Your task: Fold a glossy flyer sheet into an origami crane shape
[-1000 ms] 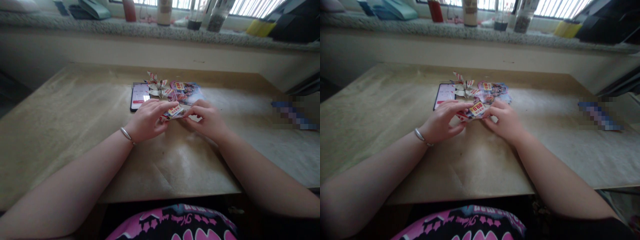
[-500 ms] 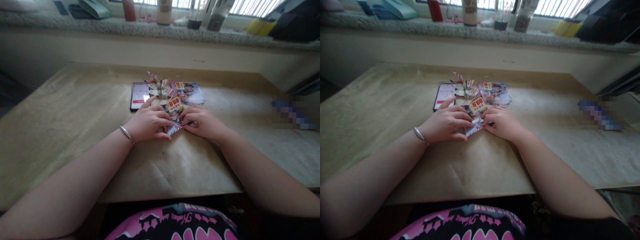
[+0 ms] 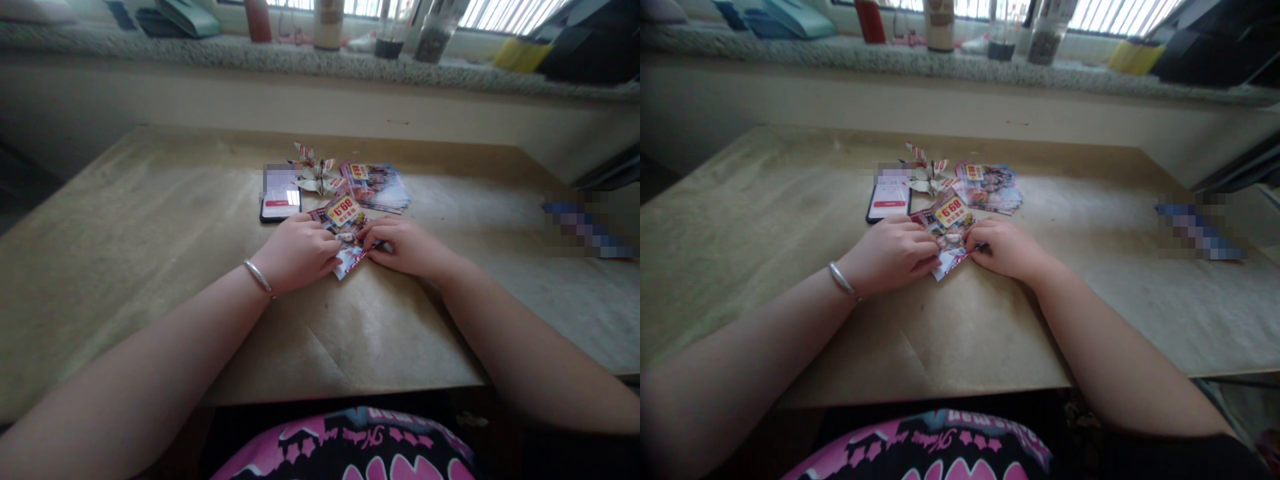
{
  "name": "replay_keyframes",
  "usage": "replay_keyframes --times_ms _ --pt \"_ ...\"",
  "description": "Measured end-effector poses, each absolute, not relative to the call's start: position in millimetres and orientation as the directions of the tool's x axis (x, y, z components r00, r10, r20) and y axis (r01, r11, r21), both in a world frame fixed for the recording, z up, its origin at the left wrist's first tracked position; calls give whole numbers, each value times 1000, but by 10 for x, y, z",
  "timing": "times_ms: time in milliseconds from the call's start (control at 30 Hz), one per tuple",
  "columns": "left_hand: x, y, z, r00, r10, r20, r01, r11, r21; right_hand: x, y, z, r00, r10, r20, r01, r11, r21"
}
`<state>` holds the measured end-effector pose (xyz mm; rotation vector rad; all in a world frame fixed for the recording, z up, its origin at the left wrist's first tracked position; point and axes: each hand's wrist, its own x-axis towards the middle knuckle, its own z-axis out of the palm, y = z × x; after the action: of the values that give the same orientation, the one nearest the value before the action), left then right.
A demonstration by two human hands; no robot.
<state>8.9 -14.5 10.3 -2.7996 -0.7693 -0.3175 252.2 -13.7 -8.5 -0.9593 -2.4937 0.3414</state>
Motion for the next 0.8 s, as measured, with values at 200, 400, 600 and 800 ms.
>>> replay_keyframes --times_ms 200,400,600,800 --pt "96 -125 75 867 454 206 472 -881 -44 2521 -136 -102 -631 712 308 607 701 -374" --pt "84 -100 47 868 456 198 466 -885 -7 2486 -117 -158 -580 734 352 622 679 -390" --pt "84 -90 27 868 451 208 462 -887 -5 2440 -110 -200 -509 783 356 660 621 -423" --pt "80 -78 20 874 434 220 445 -896 1 2446 -99 -200 -489 782 386 663 621 -417"
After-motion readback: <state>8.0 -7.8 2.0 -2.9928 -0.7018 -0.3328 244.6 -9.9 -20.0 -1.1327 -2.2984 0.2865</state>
